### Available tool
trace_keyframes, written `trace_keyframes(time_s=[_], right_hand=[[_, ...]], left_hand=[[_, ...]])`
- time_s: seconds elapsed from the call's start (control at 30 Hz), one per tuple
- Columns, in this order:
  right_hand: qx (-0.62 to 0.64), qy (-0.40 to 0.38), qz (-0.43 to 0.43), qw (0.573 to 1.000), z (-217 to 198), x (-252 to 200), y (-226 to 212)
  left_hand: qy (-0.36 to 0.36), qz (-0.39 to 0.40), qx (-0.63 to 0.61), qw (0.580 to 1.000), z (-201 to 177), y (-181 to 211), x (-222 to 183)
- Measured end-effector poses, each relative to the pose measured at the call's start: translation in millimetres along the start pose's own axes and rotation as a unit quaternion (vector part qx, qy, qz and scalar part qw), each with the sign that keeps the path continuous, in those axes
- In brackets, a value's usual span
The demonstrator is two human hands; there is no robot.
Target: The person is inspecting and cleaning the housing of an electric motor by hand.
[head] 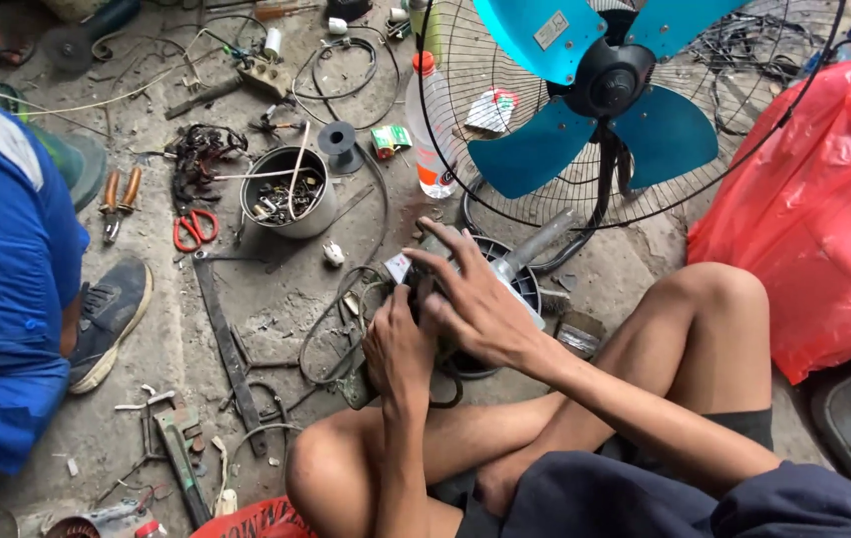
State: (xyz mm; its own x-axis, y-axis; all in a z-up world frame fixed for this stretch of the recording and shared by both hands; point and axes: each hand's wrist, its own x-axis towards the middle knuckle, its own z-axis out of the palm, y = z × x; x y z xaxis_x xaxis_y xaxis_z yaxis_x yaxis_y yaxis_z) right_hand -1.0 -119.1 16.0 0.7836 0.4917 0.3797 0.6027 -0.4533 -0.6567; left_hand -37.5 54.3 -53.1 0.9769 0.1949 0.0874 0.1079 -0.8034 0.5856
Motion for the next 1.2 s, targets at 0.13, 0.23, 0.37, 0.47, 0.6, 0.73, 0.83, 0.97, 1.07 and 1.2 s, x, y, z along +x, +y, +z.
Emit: trace_keyframes(time_s=[0.13,0.23,0.37,0.47,0.6,0.73,0.83,0.97,1.07,1.2], right_hand=[[0.116,0.078,0.045,0.989,-5,2,5],[0.175,0.139,0.083,0.971,-8,-1,13],[0.279,0.199,0.085,0.936,-6,-3,18],[0.328,0.225,0.068,0.915,-4,-6,23],[0.361,0.259,0.079,0.892,-6,-11,29],[0.324,0.290,0.069,0.898,-6,-15,31],[0.278,0.322,0.040,0.904,-3,-20,33],[0.262,0.344,-0.026,0.901,11,-27,49],[0.258,0.342,-0.053,0.902,15,-29,51],[0.216,0.296,-0.044,0.929,-13,-32,14]], left_hand=[[0.136,0.135,0.084,0.978,-23,31,-5],[0.063,0.235,-0.044,0.969,-18,39,-10],[0.037,0.287,-0.062,0.955,-9,45,-19],[0.027,0.289,-0.056,0.955,-8,46,-21],[0.019,0.288,-0.059,0.956,-9,47,-24],[0.033,0.295,-0.086,0.951,-11,51,-26],[0.040,0.296,-0.112,0.948,-13,57,-28],[0.039,0.301,-0.133,0.944,-13,55,-29],[0.032,0.297,-0.162,0.941,-13,52,-28],[0.018,0.244,-0.151,0.958,-20,56,-31]])
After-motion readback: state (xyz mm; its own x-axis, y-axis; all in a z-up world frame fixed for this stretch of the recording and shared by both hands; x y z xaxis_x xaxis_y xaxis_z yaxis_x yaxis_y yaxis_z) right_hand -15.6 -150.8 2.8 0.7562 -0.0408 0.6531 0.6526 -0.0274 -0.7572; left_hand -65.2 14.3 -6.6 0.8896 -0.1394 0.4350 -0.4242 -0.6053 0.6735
